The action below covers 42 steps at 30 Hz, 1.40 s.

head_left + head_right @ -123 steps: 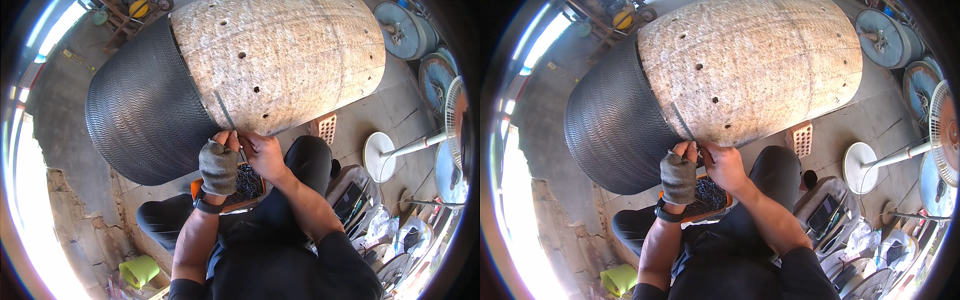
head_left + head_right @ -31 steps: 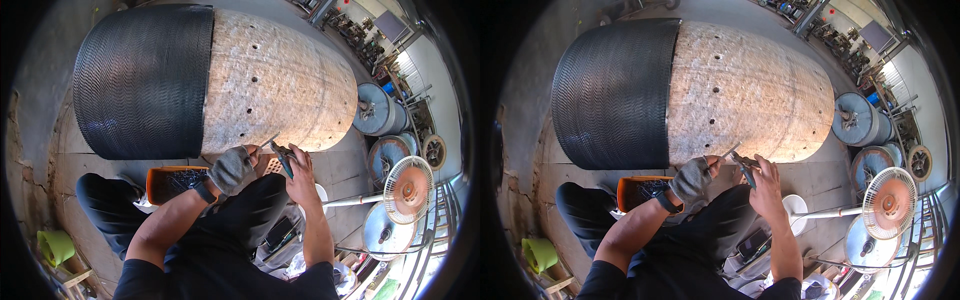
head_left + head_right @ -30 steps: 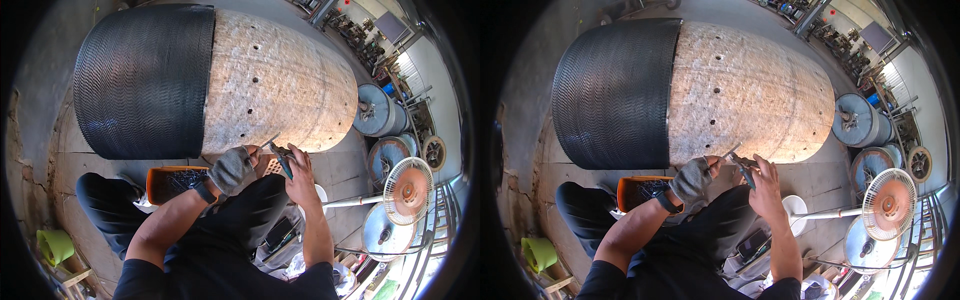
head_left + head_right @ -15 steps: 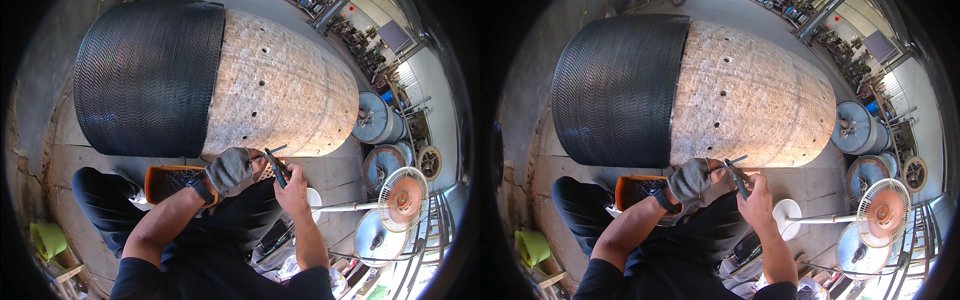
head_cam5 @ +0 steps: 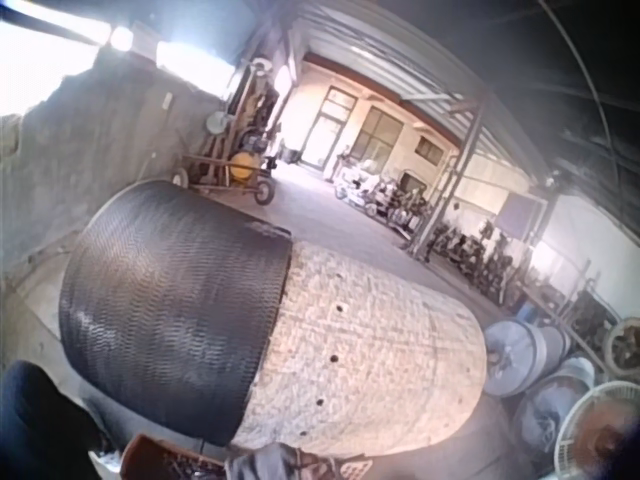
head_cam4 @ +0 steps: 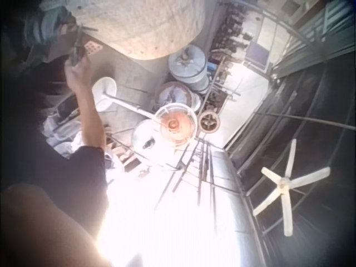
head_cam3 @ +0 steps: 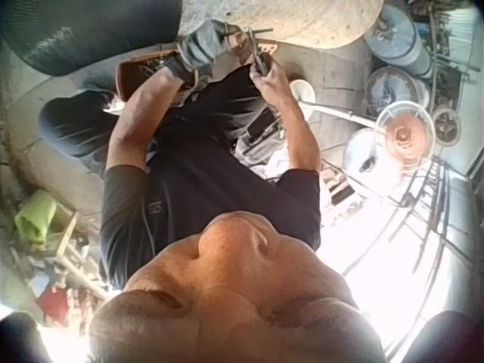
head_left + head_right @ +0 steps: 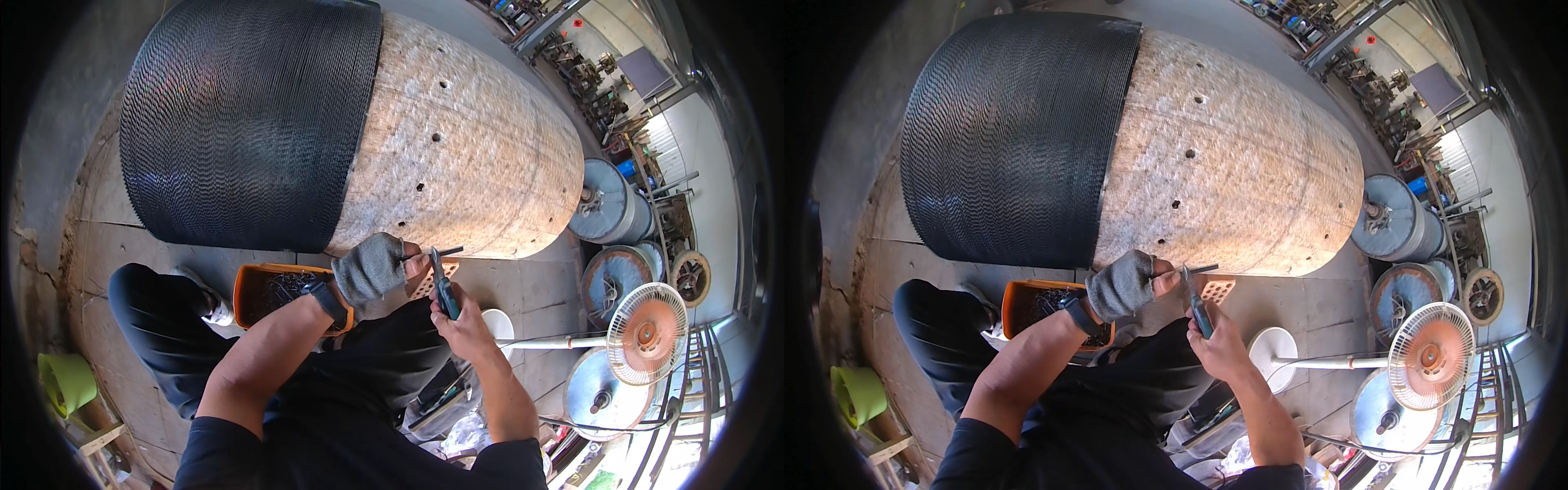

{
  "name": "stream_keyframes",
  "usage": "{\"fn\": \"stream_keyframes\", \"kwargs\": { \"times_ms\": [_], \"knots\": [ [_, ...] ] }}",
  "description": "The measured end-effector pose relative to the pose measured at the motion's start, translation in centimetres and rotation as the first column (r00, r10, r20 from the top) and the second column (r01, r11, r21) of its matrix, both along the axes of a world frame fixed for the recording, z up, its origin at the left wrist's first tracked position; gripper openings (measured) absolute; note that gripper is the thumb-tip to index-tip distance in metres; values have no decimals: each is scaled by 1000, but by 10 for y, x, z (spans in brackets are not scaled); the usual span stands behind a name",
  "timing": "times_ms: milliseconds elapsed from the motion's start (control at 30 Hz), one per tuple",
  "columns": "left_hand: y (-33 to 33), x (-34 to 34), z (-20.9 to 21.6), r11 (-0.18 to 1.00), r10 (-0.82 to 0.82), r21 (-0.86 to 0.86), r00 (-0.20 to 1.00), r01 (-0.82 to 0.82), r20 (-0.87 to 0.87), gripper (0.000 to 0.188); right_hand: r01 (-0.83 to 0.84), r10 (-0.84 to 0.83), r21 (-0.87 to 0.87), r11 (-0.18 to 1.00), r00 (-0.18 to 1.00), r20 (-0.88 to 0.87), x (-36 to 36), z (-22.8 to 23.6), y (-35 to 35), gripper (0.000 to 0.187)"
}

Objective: The person sits on the floor and uses a tool to adjust a circular object with spokes. They then stand, walk to a table, and inspect two cylindrical metal parts. Finally, they return to a large cylindrical object and hammer a mesh material onto its surface.

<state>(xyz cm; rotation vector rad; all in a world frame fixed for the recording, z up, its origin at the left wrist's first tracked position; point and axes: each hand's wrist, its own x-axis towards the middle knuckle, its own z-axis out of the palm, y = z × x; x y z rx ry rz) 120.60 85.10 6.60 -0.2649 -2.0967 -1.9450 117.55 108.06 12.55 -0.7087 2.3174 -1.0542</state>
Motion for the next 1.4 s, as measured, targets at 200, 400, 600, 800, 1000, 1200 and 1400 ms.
{"fn": "stream_keyframes", "kwargs": {
  "times_ms": [200,400,600,800,1000,1200,1400],
  "knots": [
    [-10,3,5,995,-85,58,995,82,49,48,174,20,-257,951,792,610,12,-2,-6,30],
    [-16,3,5,991,-124,54,987,119,98,43,230,290,-483,845,562,775,17,-16,-11,35],
    [-6,6,2,994,16,-107,1000,-15,14,38,114,-91,-148,982,984,154,16,-18,-5,22],
    [25,-4,-15,944,171,-261,975,-204,-142,28,251,-91,146,957,737,-670,19,-32,-6,36],
    [30,-4,-20,950,139,-254,975,-181,-175,25,87,-60,38,995,891,-450,4,-38,16,43],
    [26,-3,-16,957,149,-231,981,-173,-121,27,3,-4,-5,1000,951,-311,1,-28,16,41],
    [19,0,-5,965,102,-234,990,-121,-93,29,55,-72,-58,997,932,-356,-3,-18,13,29]
  ]
}}
